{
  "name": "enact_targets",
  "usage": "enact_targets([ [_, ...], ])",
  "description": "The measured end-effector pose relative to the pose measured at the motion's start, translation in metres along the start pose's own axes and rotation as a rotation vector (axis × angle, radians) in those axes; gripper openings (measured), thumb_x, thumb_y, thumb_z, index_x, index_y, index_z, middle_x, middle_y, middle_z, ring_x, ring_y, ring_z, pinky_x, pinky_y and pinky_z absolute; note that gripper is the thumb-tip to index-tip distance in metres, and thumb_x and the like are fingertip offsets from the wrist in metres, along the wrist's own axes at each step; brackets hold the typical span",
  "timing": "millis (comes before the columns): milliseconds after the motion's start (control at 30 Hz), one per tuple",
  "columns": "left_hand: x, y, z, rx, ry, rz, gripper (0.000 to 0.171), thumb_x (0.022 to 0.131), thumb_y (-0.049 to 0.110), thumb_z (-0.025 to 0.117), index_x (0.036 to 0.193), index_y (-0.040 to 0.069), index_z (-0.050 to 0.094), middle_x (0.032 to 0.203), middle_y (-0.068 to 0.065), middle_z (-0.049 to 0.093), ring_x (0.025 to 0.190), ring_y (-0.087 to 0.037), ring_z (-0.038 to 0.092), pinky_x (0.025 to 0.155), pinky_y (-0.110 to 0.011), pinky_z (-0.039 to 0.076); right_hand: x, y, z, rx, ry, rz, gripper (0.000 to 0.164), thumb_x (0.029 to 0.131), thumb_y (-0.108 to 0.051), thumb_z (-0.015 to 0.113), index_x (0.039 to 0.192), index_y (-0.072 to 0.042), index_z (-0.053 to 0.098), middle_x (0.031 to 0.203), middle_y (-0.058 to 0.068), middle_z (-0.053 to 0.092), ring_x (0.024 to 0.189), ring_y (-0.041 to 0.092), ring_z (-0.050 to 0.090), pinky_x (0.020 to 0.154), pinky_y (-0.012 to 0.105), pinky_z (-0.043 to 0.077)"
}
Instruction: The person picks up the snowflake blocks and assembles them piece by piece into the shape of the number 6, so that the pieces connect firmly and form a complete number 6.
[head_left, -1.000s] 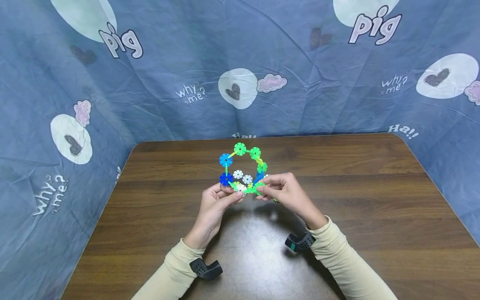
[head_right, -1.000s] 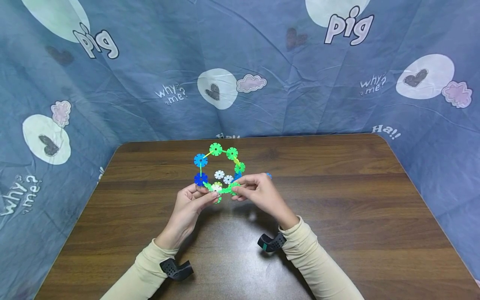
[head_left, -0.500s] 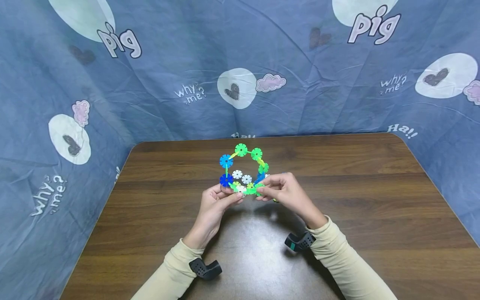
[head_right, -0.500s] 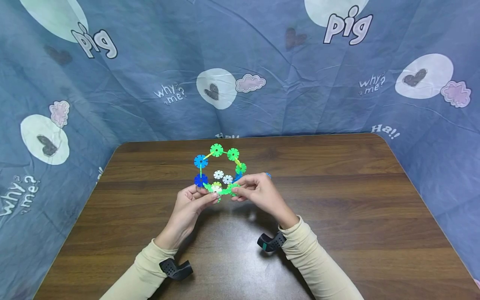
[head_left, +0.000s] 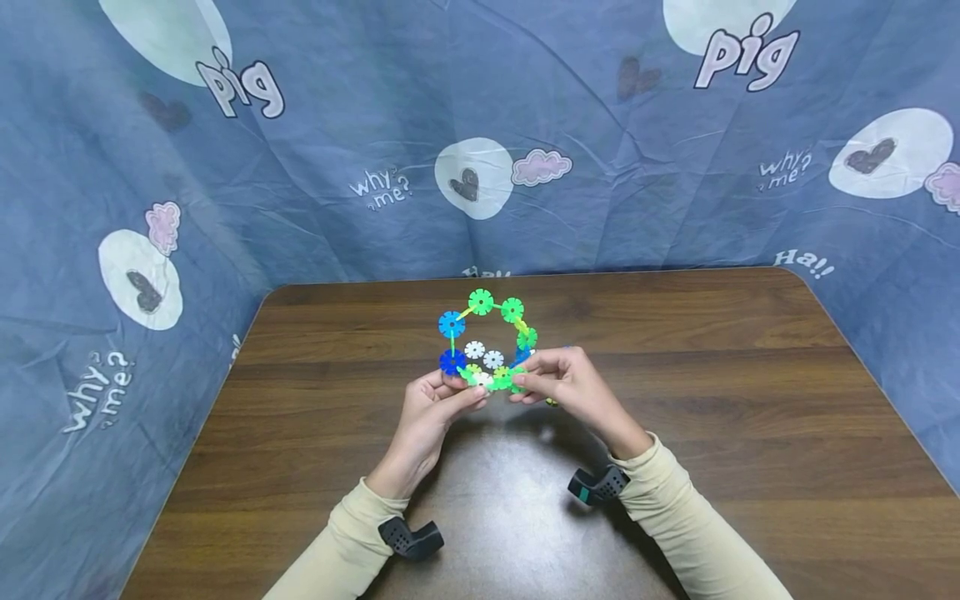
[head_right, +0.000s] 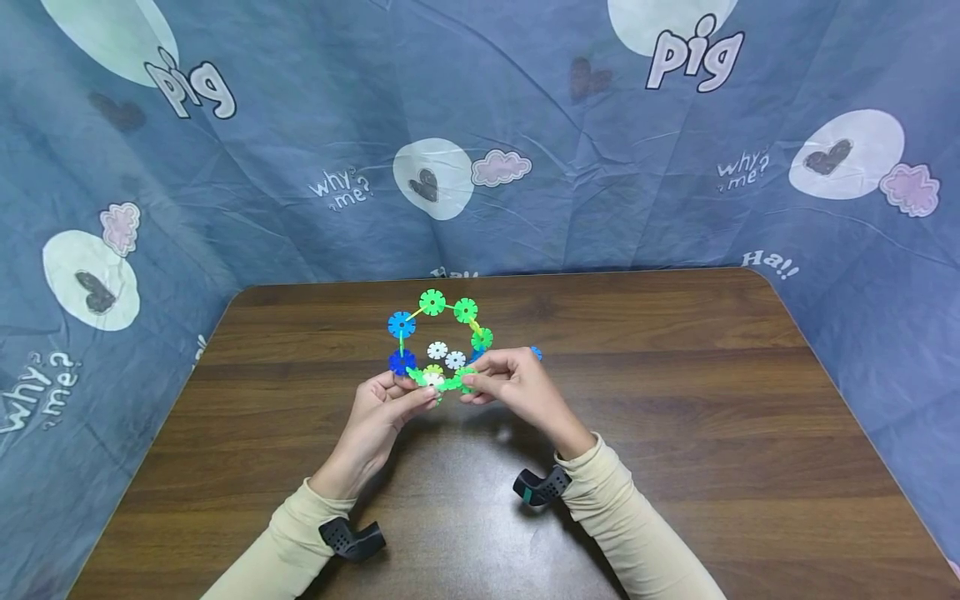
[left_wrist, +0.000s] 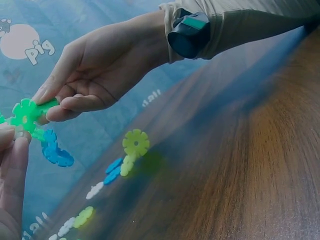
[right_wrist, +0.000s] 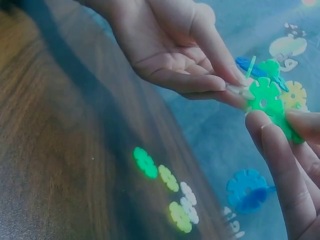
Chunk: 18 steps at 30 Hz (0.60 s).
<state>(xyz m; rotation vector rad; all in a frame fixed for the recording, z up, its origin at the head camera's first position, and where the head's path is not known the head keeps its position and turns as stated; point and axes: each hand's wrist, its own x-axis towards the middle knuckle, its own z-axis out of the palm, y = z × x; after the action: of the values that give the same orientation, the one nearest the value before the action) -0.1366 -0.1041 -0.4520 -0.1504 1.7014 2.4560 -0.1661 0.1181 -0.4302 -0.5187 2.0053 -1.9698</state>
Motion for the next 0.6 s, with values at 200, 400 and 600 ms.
enact_targets([
  [200, 0.0, 0.003, 0.0, 0.008, -0.013, 0.028, 0.027, 0.089, -0.013, 0.068, 0.083, 0.011, 0.058, 0.078, 0.002, 0.076, 0.075, -0.009, 0.074, 0.081, -0.03, 0.065, 0.0, -0.002, 0.0, -0.038, -0.012, 0.004, 0.017, 0.097, -0.008, 0.071, 0.107, 0.006, 0.073, 0.094, 0.027, 0.077, 0.088, 0.043, 0.077, 0.079, 0.054, 0.063],
  [400, 0.001, 0.008, -0.001, 0.007, 0.0, 0.073, 0.023, 0.092, -0.011, 0.066, 0.088, 0.011, 0.06, 0.08, 0.002, 0.074, 0.073, -0.008, 0.072, 0.079, -0.029, 0.064, 0.003, -0.004, -0.013, -0.108, 0.018, 0.01, 0.024, 0.101, -0.017, 0.068, 0.112, 0.004, 0.073, 0.095, 0.023, 0.077, 0.085, 0.045, 0.076, 0.076, 0.06, 0.062],
  [600, 0.003, 0.008, -0.003, -0.061, 0.065, 0.081, 0.024, 0.094, -0.012, 0.063, 0.087, 0.01, 0.061, 0.081, 0.001, 0.074, 0.072, -0.009, 0.072, 0.077, -0.023, 0.062, 0.006, 0.005, -0.029, -0.437, 0.101, 0.014, 0.018, 0.097, -0.018, 0.073, 0.1, -0.002, 0.079, 0.084, 0.015, 0.078, 0.07, 0.022, 0.073, 0.065, 0.033, 0.062],
])
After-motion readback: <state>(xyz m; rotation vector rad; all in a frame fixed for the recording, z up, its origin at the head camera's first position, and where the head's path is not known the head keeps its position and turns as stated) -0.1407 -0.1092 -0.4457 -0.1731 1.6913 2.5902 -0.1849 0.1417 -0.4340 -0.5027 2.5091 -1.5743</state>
